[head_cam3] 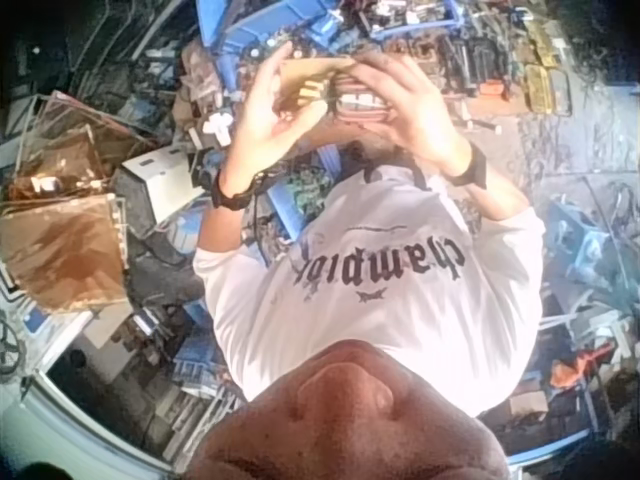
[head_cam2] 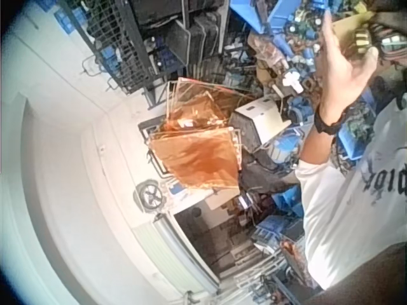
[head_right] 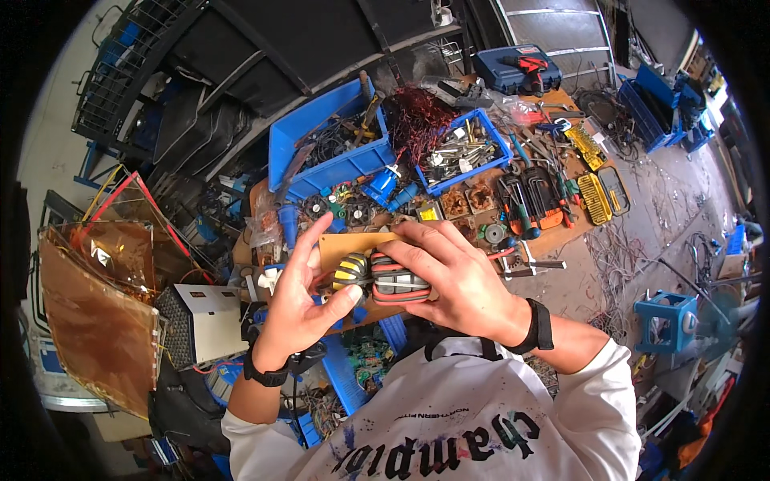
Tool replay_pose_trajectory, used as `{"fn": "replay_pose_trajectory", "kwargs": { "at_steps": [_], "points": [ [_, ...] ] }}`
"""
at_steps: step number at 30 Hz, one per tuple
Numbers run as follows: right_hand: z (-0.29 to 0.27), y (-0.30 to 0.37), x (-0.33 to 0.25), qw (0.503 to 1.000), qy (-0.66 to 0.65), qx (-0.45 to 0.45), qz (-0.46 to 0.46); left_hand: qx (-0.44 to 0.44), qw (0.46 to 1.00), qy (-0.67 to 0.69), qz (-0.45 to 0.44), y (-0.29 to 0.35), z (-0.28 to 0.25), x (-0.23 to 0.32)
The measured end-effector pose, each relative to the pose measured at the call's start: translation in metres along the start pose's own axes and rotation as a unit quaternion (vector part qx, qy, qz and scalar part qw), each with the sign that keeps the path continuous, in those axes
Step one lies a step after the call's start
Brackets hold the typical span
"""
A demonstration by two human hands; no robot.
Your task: The person uses pliers to strip the insulation from a red wire and then wraps the exposed end around a terminal on a small wooden board with a yellow component. They continue to manipulate and adjust the wires and the component throughout the clip.
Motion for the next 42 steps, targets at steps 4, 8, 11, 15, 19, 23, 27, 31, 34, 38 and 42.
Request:
{"fn": "replay_pose_trajectory", "kwargs": {
  "at_steps": [4, 8, 11, 15, 19, 23, 27, 31, 34, 38, 42],
  "points": [
    [-0.001, -0.002, -0.003, 1.000, -0.007, -0.013, 0.021, 0.061, 0.987, -0.149, 0.028, 0.005, -0.002, 0.009],
    [-0.002, -0.004, -0.004, 1.000, -0.002, -0.019, 0.025, 0.059, 0.922, -0.354, 0.146, 0.001, -0.003, 0.031],
    [-0.002, -0.005, -0.003, 1.000, -0.010, -0.013, 0.023, 0.023, 0.899, -0.405, 0.168, 0.000, -0.002, 0.031],
    [-0.006, -0.007, -0.006, 0.999, -0.035, -0.020, 0.008, 0.011, 0.914, -0.375, 0.156, 0.000, -0.004, 0.031],
    [-0.009, -0.006, -0.009, 0.996, -0.088, -0.025, -0.004, 0.009, 0.951, -0.276, 0.136, 0.004, -0.005, 0.033],
    [-0.010, -0.003, -0.007, 0.993, -0.114, -0.030, -0.005, 0.003, 0.960, -0.233, 0.155, 0.004, -0.003, 0.035],
    [-0.010, -0.002, -0.005, 0.991, -0.127, -0.028, -0.015, 0.012, 0.959, -0.220, 0.179, 0.004, 0.000, 0.036],
    [-0.011, -0.003, -0.004, 0.989, -0.142, -0.037, -0.001, 0.015, 0.962, -0.208, 0.175, 0.003, 0.001, 0.032],
    [-0.012, -0.005, -0.004, 0.990, -0.138, -0.031, -0.001, 0.016, 0.959, -0.222, 0.177, 0.002, 0.002, 0.032],
    [-0.016, -0.009, -0.004, 0.991, -0.121, -0.053, 0.004, 0.030, 0.962, -0.234, 0.137, 0.006, 0.006, 0.035],
    [-0.019, -0.011, -0.014, 0.998, -0.056, -0.027, -0.011, 0.064, 0.930, -0.319, 0.169, 0.005, 0.012, 0.041]
  ]
}}
Point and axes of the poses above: each hand's wrist, its own y-axis away from the middle knuckle, its own z-axis out of the palm, x = y × z, the point moved 3 cm from there along -y, towards the middle knuckle, and after that the axes turned 5 degrees about -y, right-handed, at the moved point
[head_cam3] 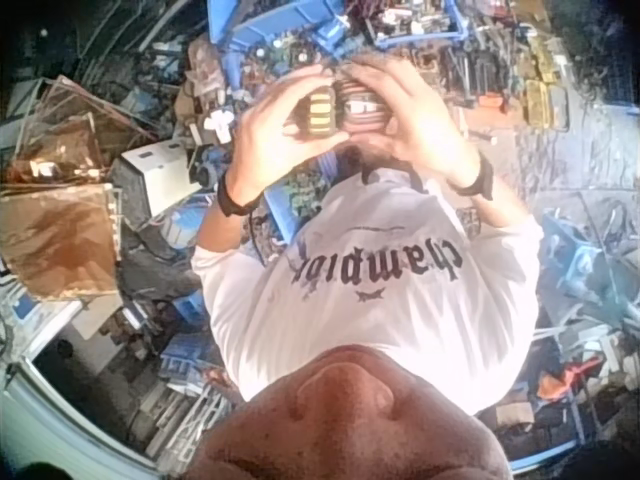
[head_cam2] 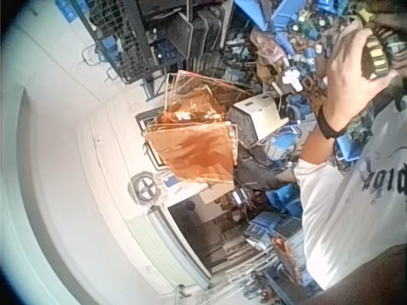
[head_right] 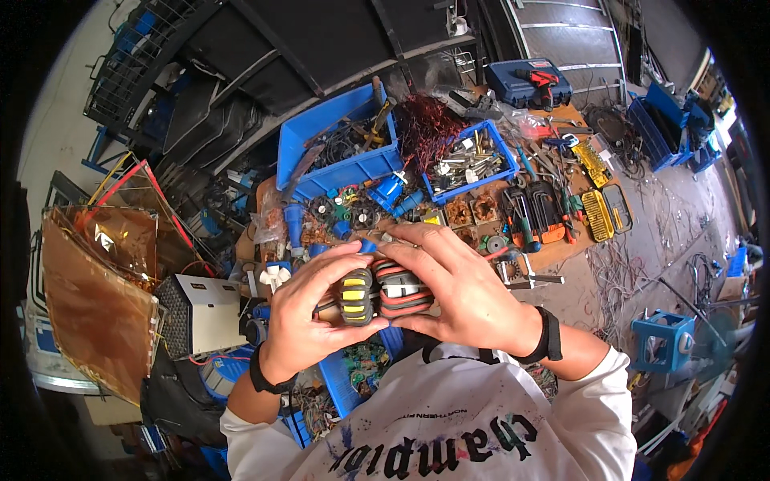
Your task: The person uses pliers to strip the insulation from a red wire and then wraps the exposed end around a terminal on a small wooden board with a yellow component. They continue to manipulate and adjust the wires and the component throughout the clip.
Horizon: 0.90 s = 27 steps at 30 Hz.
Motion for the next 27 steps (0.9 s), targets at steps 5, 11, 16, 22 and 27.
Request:
{"fn": "replay_pose_trajectory", "kwargs": {
  "at_steps": [5, 11, 16, 22, 27],
  "points": [
    [0.004, 0.002, 0.000, 0.999, 0.026, 0.019, -0.041, 0.003, 1.000, 0.008, -0.017, -0.002, 0.001, 0.000],
    [0.004, 0.001, 0.008, 0.998, -0.024, 0.048, -0.021, -0.038, 0.986, 0.106, -0.121, -0.003, 0.002, -0.011],
    [0.006, 0.003, 0.011, 0.997, -0.065, 0.043, 0.007, -0.070, 0.972, 0.174, -0.144, -0.004, 0.001, -0.010],
    [0.007, 0.002, 0.010, 0.993, -0.102, 0.032, 0.057, -0.076, 0.961, 0.205, -0.167, -0.002, 0.000, -0.018],
    [0.013, 0.008, 0.031, 0.935, -0.283, 0.096, 0.191, 0.094, 0.994, 0.027, -0.050, -0.006, -0.024, -0.007]
  ]
}}
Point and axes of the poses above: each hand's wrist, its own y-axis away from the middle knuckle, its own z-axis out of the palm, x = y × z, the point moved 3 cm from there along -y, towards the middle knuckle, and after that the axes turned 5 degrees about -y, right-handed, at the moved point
